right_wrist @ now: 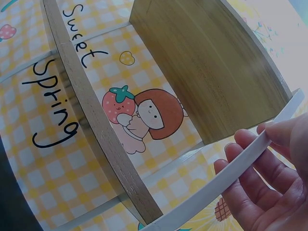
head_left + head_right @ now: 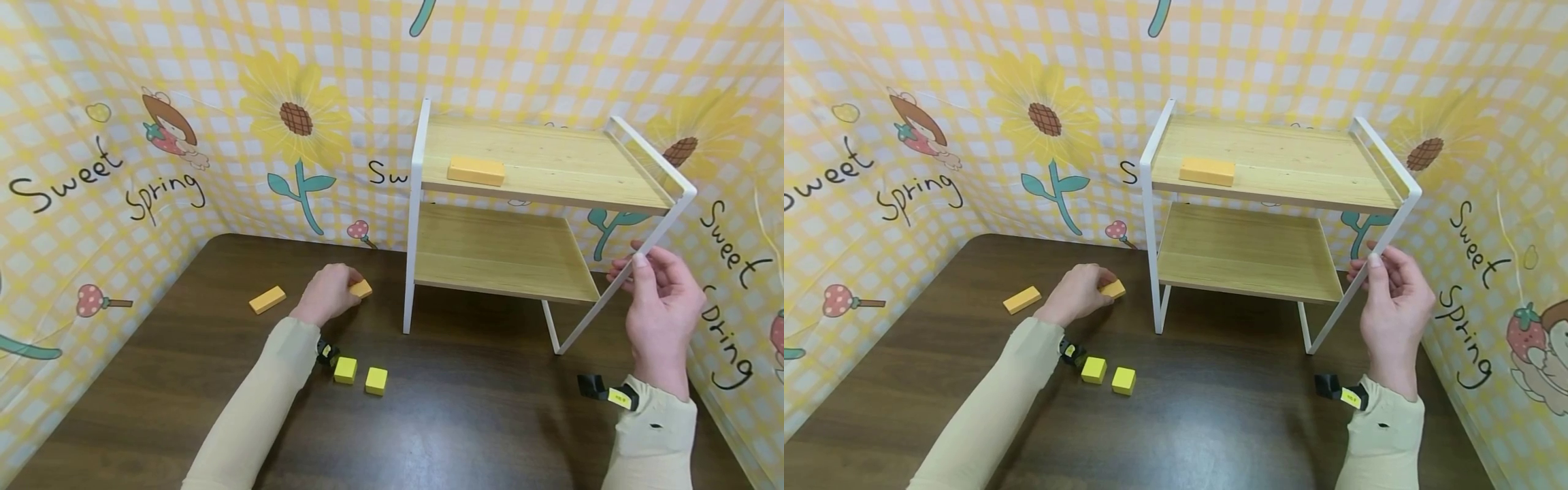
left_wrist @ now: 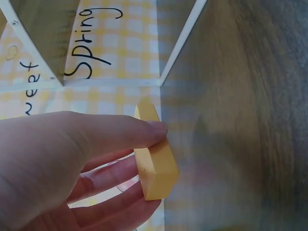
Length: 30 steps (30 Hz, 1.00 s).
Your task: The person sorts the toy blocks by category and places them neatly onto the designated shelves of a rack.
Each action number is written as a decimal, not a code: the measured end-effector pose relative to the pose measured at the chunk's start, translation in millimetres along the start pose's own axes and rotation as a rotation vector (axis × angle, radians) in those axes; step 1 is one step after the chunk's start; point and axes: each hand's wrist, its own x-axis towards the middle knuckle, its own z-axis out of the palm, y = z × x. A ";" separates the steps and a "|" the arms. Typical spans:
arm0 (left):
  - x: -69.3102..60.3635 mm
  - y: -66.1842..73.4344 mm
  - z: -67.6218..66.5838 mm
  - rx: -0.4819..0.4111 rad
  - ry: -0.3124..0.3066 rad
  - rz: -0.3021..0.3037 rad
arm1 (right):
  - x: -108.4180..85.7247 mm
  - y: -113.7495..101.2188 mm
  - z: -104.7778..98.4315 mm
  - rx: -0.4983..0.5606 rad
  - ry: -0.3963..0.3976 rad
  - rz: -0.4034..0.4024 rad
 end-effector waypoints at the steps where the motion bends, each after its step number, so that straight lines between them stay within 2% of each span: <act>1: -0.7 0.2 -0.2 0.001 0.000 0.005 | -0.1 0.1 -0.1 -0.001 0.001 0.001; 18: -16.7 11.5 -7.0 -0.028 0.006 0.072 | -1.1 -0.6 0.1 -0.001 -0.005 -0.003; 30: -32.1 23.2 -12.9 0.000 -0.002 0.139 | -0.7 -2.4 1.2 -0.007 -0.010 -0.028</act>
